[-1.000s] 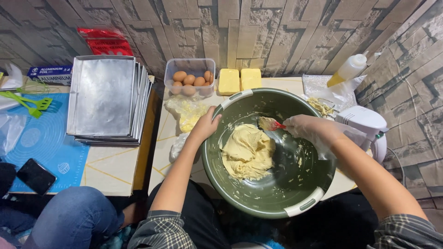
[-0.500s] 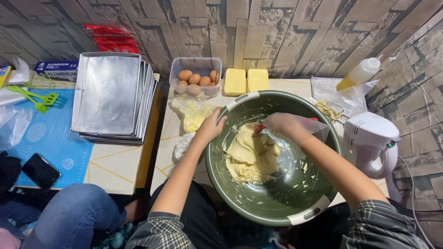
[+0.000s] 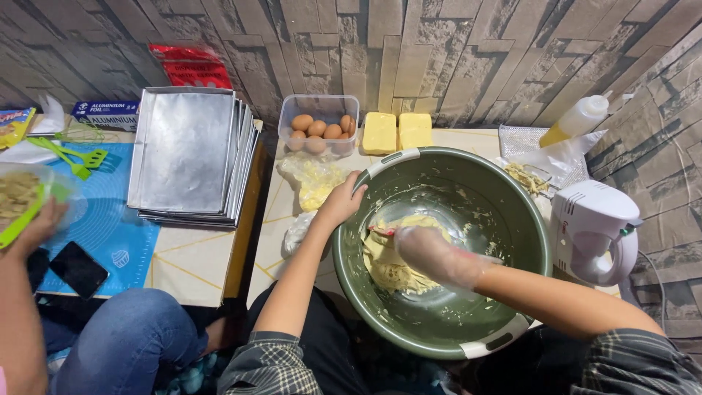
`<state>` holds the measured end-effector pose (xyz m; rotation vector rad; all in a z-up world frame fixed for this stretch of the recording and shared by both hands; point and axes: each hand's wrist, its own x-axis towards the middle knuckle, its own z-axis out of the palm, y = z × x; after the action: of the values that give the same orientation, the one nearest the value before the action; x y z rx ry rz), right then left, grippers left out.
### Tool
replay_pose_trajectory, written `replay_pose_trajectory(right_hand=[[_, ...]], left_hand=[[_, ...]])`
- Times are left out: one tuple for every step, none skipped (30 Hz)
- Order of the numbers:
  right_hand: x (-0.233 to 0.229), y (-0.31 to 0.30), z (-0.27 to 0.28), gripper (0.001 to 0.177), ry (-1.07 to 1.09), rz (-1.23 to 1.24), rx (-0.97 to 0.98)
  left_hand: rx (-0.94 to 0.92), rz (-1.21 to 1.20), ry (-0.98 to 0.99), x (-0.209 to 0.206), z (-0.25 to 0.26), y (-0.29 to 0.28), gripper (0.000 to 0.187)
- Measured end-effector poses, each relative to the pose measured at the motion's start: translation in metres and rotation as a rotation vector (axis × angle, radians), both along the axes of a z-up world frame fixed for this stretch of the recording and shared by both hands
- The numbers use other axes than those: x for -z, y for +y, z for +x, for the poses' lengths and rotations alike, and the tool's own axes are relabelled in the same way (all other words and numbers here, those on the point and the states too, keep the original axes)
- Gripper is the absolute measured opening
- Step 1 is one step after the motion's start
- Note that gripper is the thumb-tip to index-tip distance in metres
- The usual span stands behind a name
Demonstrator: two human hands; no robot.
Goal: Mixing dough in a bowl using a spatula, including scraping the sides and folding the mixture.
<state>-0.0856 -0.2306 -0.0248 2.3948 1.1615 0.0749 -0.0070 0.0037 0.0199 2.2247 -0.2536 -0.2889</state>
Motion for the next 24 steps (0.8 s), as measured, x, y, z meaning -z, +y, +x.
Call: replay_pose_trajectory(right_hand=[[-0.066,0.014,-0.022,0.025,0.025,-0.172,-0.018],[-0.135,0.019,-0.053,0.030,0.050,-0.343,-0.037],[-0.139,0.013,-0.059,0.030,0.054,-0.340,-0.037],[-0.143,0.007,-0.065,0.030,0.076,-0.348,-0.068],[-0.147,0.001,-0.071,0.030,0.096,-0.357,-0.097],[-0.151,0.001,-0.072,0.030,0.099,-0.355,-0.093],[-0.154,0.001,-0.074,0.031,0.099,-0.424,-0.157],[-0.158,0.000,-0.076,0.033,0.099,-0.493,-0.221],[-0.156,-0.004,-0.080,0.033,0.105,-0.496,-0.215],[-0.154,-0.007,-0.084,0.031,0.106,-0.501,-0.221],[-0.153,-0.010,-0.086,0.030,0.105,-0.506,-0.232],[-0.151,-0.013,-0.090,0.030,0.109,-0.510,-0.232],[-0.150,-0.017,-0.092,0.029,0.102,-0.516,-0.247],[-0.148,-0.021,-0.095,0.030,0.096,-0.522,-0.262],[-0.150,-0.023,-0.100,0.030,0.097,-0.525,-0.258],[-0.152,-0.026,-0.104,0.029,0.158,-0.513,-0.249],[-0.153,-0.029,-0.108,0.029,0.221,-0.500,-0.240],[-0.161,-0.027,-0.111,0.029,0.223,-0.501,-0.236],[-0.169,-0.024,-0.114,0.031,0.181,-0.503,-0.310],[-0.177,-0.021,-0.117,0.033,0.139,-0.505,-0.384],[-0.174,-0.024,-0.117,0.033,0.138,-0.507,-0.381],[-0.171,-0.026,-0.117,0.032,0.155,-0.509,-0.389],[-0.167,-0.028,-0.117,0.030,0.172,-0.511,-0.395],[-0.160,-0.032,-0.117,0.030,0.170,-0.512,-0.391]], left_hand=[[0.007,-0.007,0.006,0.008,0.004,-0.001,0.040],[0.014,-0.014,0.011,0.016,0.009,-0.001,0.040],[0.015,-0.011,0.016,0.015,0.008,-0.003,0.040],[0.026,0.001,0.011,0.014,0.006,-0.004,0.041],[0.040,0.013,0.003,0.012,0.006,-0.007,0.041],[0.045,0.014,0.006,0.008,0.005,-0.006,0.041],[0.051,0.022,-0.003,0.005,0.003,-0.008,0.041],[0.057,0.029,-0.011,0.002,0.002,-0.010,0.041],[0.063,0.025,-0.007,0.005,0.003,-0.010,0.041],[0.059,0.033,-0.023,0.008,0.004,-0.010,0.041],[0.050,0.040,-0.039,0.011,0.006,-0.008,0.040],[0.050,0.035,-0.036,0.012,0.005,-0.008,0.040],[0.053,0.046,-0.031,0.012,0.005,-0.008,0.041],[0.055,0.056,-0.026,0.012,0.005,-0.008,0.041],[0.059,0.053,-0.027,0.012,0.005,-0.008,0.041],[0.057,0.056,-0.027,0.012,0.004,-0.008,0.041],[0.054,0.060,-0.025,0.013,0.004,-0.008,0.041],[0.059,0.058,-0.025,0.012,0.004,-0.009,0.041],[0.054,0.055,-0.026,0.011,0.004,-0.009,0.041],[0.049,0.052,-0.027,0.011,0.004,-0.009,0.040],[0.051,0.050,-0.029,0.009,0.002,-0.009,0.040],[0.051,0.054,-0.024,0.007,0.001,-0.009,0.041],[0.053,0.059,-0.020,0.005,-0.001,-0.009,0.041],[0.056,0.059,-0.023,0.006,0.001,-0.009,0.041]])
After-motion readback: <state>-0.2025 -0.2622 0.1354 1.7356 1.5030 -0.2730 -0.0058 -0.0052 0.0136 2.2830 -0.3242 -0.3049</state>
